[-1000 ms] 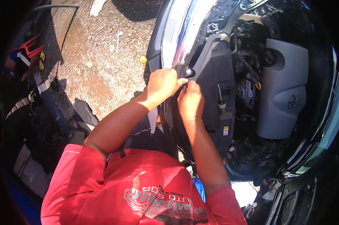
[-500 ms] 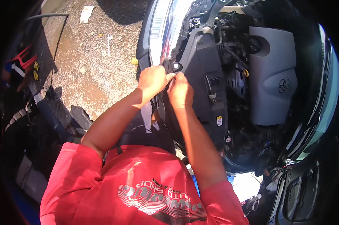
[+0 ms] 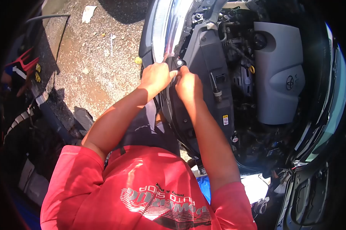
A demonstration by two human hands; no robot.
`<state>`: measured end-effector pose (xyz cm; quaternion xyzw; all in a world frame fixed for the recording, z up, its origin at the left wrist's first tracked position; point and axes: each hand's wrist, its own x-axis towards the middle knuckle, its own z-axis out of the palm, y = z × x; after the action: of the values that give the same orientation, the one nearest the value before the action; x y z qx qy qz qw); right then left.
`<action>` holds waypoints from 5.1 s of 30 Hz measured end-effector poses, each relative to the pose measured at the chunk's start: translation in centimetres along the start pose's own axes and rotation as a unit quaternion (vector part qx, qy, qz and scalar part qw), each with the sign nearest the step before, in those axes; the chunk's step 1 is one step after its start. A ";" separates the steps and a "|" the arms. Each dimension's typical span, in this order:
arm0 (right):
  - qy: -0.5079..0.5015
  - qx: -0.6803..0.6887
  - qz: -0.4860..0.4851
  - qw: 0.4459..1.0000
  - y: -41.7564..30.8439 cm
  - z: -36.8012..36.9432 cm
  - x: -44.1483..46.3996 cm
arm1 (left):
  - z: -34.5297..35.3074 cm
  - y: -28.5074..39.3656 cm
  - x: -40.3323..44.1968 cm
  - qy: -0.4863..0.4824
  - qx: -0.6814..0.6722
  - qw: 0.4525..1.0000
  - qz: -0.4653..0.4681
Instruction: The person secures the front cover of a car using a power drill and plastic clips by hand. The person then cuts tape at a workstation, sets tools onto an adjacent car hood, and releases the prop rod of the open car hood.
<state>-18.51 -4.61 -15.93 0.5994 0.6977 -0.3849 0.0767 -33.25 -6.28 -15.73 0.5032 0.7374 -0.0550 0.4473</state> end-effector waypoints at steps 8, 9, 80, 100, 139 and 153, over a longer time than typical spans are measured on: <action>-0.018 -0.053 0.024 0.998 -1.4 0.2 0.3 | 0.0 0.0 -0.1 0.004 -0.004 1.000 0.003; -0.021 -0.056 0.029 0.998 -1.6 0.1 0.3 | -0.1 0.0 -0.1 0.003 -0.004 1.000 0.000; -0.012 0.892 0.042 0.449 5.3 5.4 -21.5 | 1.7 5.0 -13.6 -0.171 -0.038 0.905 0.387; 0.280 0.567 0.088 0.769 6.6 9.7 -22.2 | 8.2 10.5 -16.7 -0.177 -0.075 0.981 0.032; 0.078 0.364 0.117 0.921 -2.0 7.5 -11.0 | -9.9 1.5 1.9 -0.093 0.033 0.973 0.207; 0.042 0.314 0.177 0.932 -3.6 8.0 -9.7 | -10.1 3.4 4.6 -0.118 0.132 0.929 0.326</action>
<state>-21.93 -17.14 -14.34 0.7221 0.4266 -0.5390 -0.0773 -37.11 3.89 -11.78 0.7601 0.4605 -0.0618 0.4543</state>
